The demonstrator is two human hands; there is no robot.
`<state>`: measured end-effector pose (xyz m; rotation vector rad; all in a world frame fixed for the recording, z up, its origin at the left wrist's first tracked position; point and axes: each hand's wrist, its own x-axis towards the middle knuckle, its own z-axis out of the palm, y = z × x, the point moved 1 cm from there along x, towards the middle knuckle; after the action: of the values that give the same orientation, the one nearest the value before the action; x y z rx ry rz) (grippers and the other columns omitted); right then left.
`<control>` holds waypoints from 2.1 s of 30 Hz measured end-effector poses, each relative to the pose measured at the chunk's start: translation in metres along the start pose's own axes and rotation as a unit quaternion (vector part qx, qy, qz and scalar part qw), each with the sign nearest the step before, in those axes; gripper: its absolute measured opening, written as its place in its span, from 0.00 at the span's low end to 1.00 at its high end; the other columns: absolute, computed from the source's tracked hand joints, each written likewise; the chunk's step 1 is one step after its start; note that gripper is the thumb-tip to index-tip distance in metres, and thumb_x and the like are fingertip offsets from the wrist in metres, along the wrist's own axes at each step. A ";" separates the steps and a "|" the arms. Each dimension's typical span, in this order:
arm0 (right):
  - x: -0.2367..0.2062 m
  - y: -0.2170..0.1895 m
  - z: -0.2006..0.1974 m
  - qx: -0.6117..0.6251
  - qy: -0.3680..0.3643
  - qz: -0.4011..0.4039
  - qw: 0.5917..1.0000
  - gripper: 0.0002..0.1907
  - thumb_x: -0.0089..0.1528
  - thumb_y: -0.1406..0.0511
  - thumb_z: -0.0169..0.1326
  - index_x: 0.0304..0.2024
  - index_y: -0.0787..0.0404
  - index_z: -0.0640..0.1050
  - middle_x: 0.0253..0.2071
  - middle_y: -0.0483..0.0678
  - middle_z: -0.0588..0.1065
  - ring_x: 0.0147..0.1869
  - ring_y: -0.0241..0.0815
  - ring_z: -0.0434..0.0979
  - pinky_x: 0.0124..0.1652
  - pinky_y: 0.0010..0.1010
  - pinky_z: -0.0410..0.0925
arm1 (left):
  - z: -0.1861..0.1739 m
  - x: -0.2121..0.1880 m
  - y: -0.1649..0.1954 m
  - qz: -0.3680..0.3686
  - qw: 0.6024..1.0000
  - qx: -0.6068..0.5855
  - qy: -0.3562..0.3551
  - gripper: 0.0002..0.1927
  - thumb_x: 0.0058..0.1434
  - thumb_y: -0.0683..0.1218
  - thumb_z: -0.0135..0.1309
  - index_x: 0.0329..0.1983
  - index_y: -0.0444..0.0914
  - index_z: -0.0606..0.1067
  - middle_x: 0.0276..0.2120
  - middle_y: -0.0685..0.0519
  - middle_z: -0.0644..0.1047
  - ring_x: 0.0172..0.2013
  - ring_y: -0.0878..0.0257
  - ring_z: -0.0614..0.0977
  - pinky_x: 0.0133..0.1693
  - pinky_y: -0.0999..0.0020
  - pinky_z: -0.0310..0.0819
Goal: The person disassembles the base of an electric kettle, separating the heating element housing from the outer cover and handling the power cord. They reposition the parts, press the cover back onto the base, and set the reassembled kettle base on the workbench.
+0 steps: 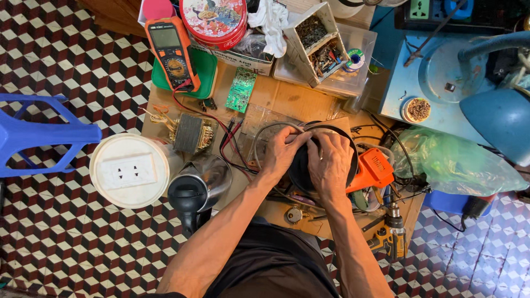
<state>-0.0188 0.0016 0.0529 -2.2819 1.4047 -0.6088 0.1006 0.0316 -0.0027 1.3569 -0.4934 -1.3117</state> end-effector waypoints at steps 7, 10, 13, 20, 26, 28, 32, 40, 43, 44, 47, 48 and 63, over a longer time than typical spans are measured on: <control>0.003 0.010 0.009 -0.006 0.002 0.039 0.999 0.06 0.63 0.64 0.61 0.39 0.60 0.83 0.39 0.51 0.76 0.51 0.55 0.71 0.51 0.44 0.61 | -0.013 -0.002 -0.003 -0.008 0.995 0.090 -0.049 0.21 0.71 0.56 0.51 0.55 0.36 0.77 0.37 0.54 0.76 0.37 0.68 0.73 0.37 0.70 0.68; -0.002 0.009 0.018 -0.007 0.052 0.016 0.998 0.06 0.62 0.64 0.62 0.37 0.61 0.81 0.40 0.51 0.76 0.51 0.55 0.70 0.55 0.45 0.61 | -0.010 -0.003 -0.007 0.028 0.993 0.111 0.000 0.23 0.70 0.57 0.49 0.58 0.37 0.75 0.41 0.53 0.81 0.41 0.65 0.80 0.41 0.67 0.74; -0.006 0.008 0.026 0.018 0.070 0.048 0.996 0.07 0.63 0.64 0.62 0.40 0.61 0.82 0.40 0.52 0.75 0.49 0.54 0.69 0.54 0.46 0.61 | 0.000 -0.002 -0.010 0.051 0.983 0.161 0.076 0.20 0.71 0.55 0.50 0.53 0.35 0.75 0.40 0.47 0.81 0.40 0.58 0.83 0.40 0.61 0.77; -0.007 0.013 0.036 0.070 0.071 0.092 0.991 0.06 0.64 0.63 0.61 0.38 0.60 0.82 0.38 0.49 0.76 0.48 0.51 0.70 0.52 0.44 0.61 | 0.009 -0.009 -0.015 0.165 0.956 0.205 0.131 0.12 0.73 0.50 0.49 0.46 0.36 0.70 0.34 0.43 0.82 0.34 0.48 0.86 0.33 0.56 0.78; -0.001 0.026 0.039 0.108 0.036 0.130 0.985 0.12 0.63 0.60 0.61 0.32 0.63 0.82 0.34 0.51 0.77 0.46 0.51 0.71 0.48 0.44 0.64 | 0.011 -0.008 -0.017 0.181 0.948 0.223 0.139 0.11 0.73 0.49 0.49 0.46 0.36 0.70 0.34 0.43 0.81 0.35 0.47 0.86 0.33 0.56 0.77; 0.000 0.028 0.040 0.106 0.031 0.145 0.983 0.14 0.62 0.59 0.62 0.31 0.65 0.81 0.34 0.53 0.77 0.46 0.52 0.71 0.47 0.45 0.64 | 0.012 -0.009 -0.017 0.193 0.943 0.231 0.140 0.10 0.73 0.49 0.49 0.45 0.35 0.70 0.34 0.43 0.81 0.34 0.47 0.86 0.32 0.57 0.78; 0.004 0.029 0.040 0.106 0.005 0.175 0.979 0.16 0.63 0.58 0.61 0.31 0.66 0.81 0.33 0.54 0.77 0.44 0.52 0.72 0.47 0.45 0.65 | 0.013 -0.012 -0.015 0.216 0.934 0.246 0.141 0.10 0.74 0.48 0.49 0.45 0.36 0.70 0.34 0.43 0.81 0.34 0.49 0.86 0.31 0.58 0.77; 0.013 0.023 0.029 0.118 -0.079 0.294 0.945 0.18 0.62 0.57 0.58 0.32 0.68 0.81 0.25 0.58 0.76 0.29 0.52 0.78 0.37 0.43 0.72 | 0.020 -0.015 -0.021 0.173 0.948 0.218 0.153 0.09 0.74 0.47 0.49 0.45 0.36 0.70 0.33 0.43 0.80 0.33 0.49 0.85 0.31 0.58 0.77; 0.015 0.017 0.022 0.085 -0.033 0.181 0.979 0.17 0.63 0.59 0.60 0.30 0.69 0.83 0.22 0.58 0.77 0.29 0.51 0.76 0.33 0.43 0.70 | 0.022 -0.016 -0.022 0.181 0.944 0.223 0.162 0.09 0.74 0.47 0.48 0.45 0.36 0.70 0.33 0.43 0.80 0.32 0.49 0.85 0.32 0.58 0.77; 0.016 0.017 0.020 0.101 -0.044 0.205 0.973 0.17 0.63 0.59 0.60 0.31 0.69 0.83 0.22 0.58 0.77 0.27 0.49 0.77 0.32 0.41 0.71 | 0.023 -0.016 -0.022 0.187 0.942 0.225 0.164 0.09 0.74 0.47 0.48 0.45 0.36 0.70 0.33 0.43 0.80 0.33 0.49 0.85 0.32 0.58 0.77; 0.017 0.016 0.016 0.140 -0.074 0.256 0.953 0.17 0.62 0.58 0.59 0.33 0.69 0.82 0.21 0.57 0.77 0.22 0.46 0.78 0.28 0.37 0.71 | 0.023 -0.018 -0.022 0.223 0.934 0.225 0.165 0.09 0.75 0.48 0.47 0.46 0.36 0.70 0.35 0.43 0.80 0.35 0.49 0.85 0.34 0.57 0.77; 0.017 0.016 0.014 0.146 -0.082 0.263 0.950 0.17 0.62 0.58 0.59 0.34 0.69 0.82 0.21 0.57 0.77 0.22 0.45 0.77 0.28 0.37 0.70 | 0.023 -0.019 -0.021 0.238 0.931 0.222 0.164 0.10 0.75 0.48 0.46 0.47 0.36 0.70 0.36 0.44 0.80 0.36 0.49 0.85 0.35 0.58 0.78; -0.008 0.023 0.032 0.113 0.066 0.042 0.990 0.06 0.65 0.67 0.60 0.40 0.63 0.78 0.37 0.53 0.75 0.45 0.52 0.71 0.47 0.42 0.63 | 0.012 -0.004 -0.006 0.020 0.994 0.056 0.094 0.18 0.66 0.54 0.57 0.46 0.34 0.78 0.39 0.51 0.82 0.40 0.66 0.82 0.40 0.69 0.77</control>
<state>-0.0216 0.0020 0.0127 -2.0268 1.4044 -0.8601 0.0868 0.0314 -0.0037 1.5378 -0.4680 -1.1240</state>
